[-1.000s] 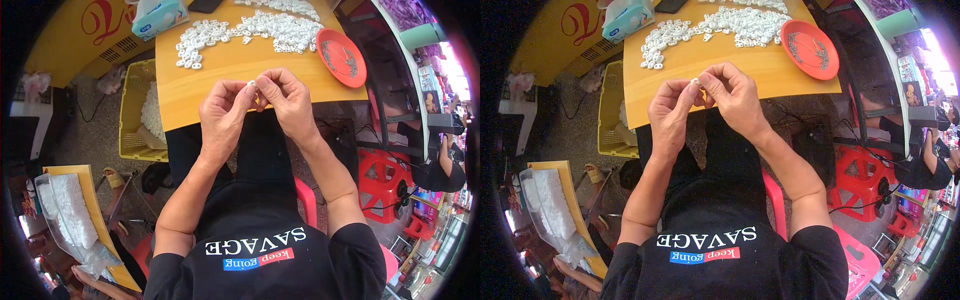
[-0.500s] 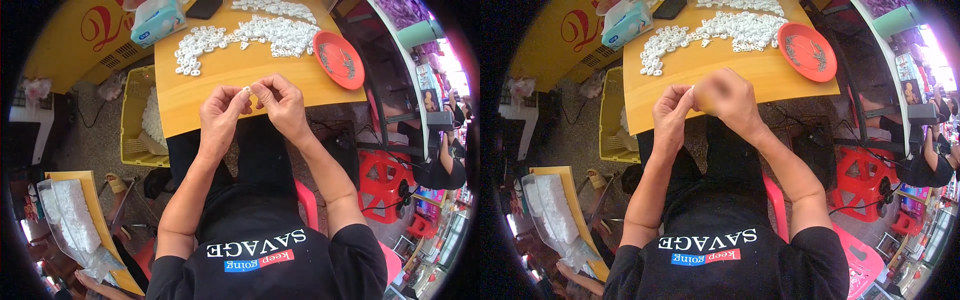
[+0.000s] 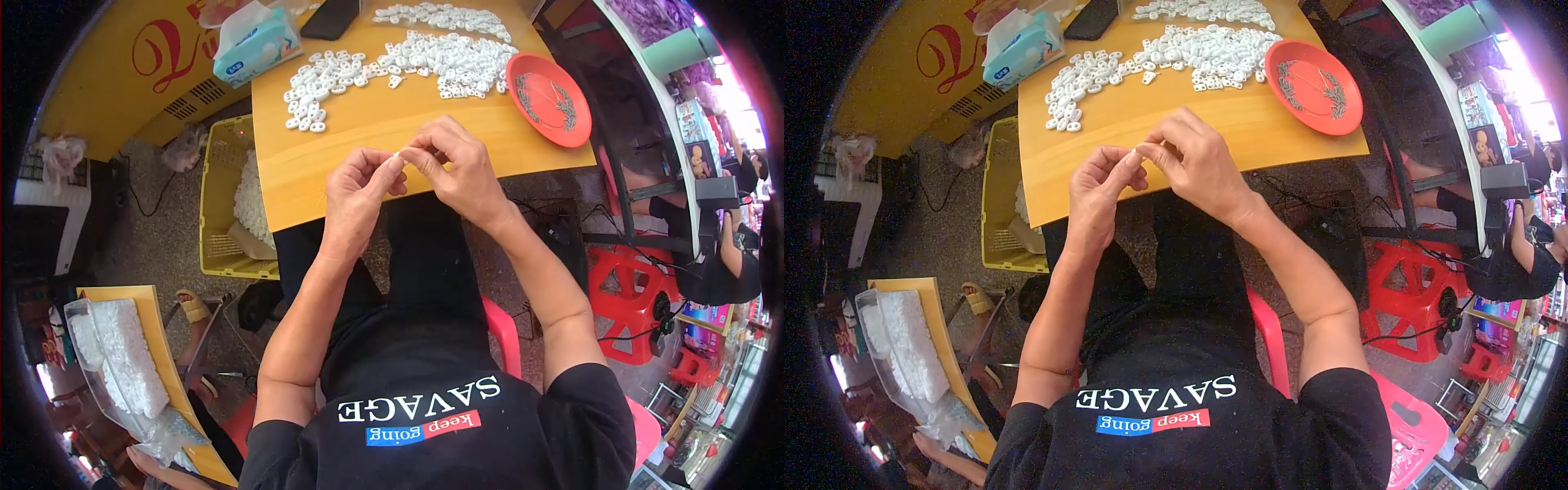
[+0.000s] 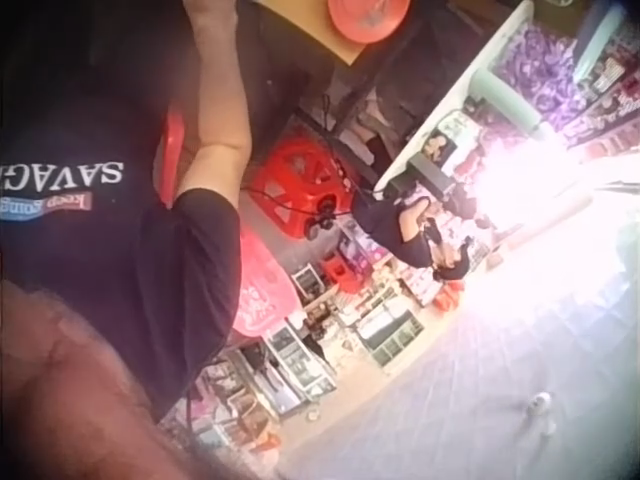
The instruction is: Manually assembling small white plastic hardware parts by inserting metal rings into them.
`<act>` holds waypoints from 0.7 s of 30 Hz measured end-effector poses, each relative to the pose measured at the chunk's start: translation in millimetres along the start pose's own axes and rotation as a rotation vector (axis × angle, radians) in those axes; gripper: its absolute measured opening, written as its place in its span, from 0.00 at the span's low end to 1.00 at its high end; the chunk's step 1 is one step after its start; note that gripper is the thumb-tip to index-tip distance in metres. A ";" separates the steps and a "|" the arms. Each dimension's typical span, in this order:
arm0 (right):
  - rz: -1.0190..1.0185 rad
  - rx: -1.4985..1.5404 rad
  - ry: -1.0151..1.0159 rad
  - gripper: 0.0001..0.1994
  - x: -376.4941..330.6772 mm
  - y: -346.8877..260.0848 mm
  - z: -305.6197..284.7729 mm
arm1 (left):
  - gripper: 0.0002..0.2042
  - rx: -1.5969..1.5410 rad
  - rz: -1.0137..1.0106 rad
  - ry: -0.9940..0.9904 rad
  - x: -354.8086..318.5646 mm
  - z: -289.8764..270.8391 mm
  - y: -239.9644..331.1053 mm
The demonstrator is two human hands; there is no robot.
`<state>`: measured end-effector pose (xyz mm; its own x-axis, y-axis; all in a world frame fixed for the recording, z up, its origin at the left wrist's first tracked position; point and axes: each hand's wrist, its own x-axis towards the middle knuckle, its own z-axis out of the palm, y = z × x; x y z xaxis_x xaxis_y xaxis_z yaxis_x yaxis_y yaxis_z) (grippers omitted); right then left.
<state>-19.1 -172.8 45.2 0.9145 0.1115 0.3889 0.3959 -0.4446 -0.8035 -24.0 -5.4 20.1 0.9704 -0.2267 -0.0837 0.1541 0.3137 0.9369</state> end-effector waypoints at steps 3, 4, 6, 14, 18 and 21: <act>-0.168 -0.085 -0.027 0.06 5.5 -6.1 -7.1 | 0.07 -0.020 -0.002 -0.018 -2.1 1.5 7.1; -0.197 -0.085 -0.033 0.06 6.1 -7.5 -7.6 | 0.07 -0.020 -0.001 -0.018 -3.1 2.4 9.3; -0.159 -0.042 -0.027 0.06 4.8 -8.5 -5.9 | 0.07 -0.028 0.032 -0.008 -4.9 5.3 12.5; 0.100 0.345 0.114 0.07 0.8 0.5 22.3 | 0.07 -0.009 0.052 0.027 7.3 0.5 8.8; 0.215 0.226 -0.101 0.07 26.4 18.6 10.1 | 0.07 -0.005 0.041 0.051 12.4 -14.8 6.9; 0.126 -0.072 -0.079 0.07 62.2 51.7 -3.4 | 0.07 0.001 0.027 0.117 14.4 -17.4 9.0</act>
<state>58.0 -191.9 29.4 0.9614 0.1194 0.2479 0.2732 -0.5221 -0.8079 -5.4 10.2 21.4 0.9892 -0.1094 -0.0972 0.1274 0.3170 0.9398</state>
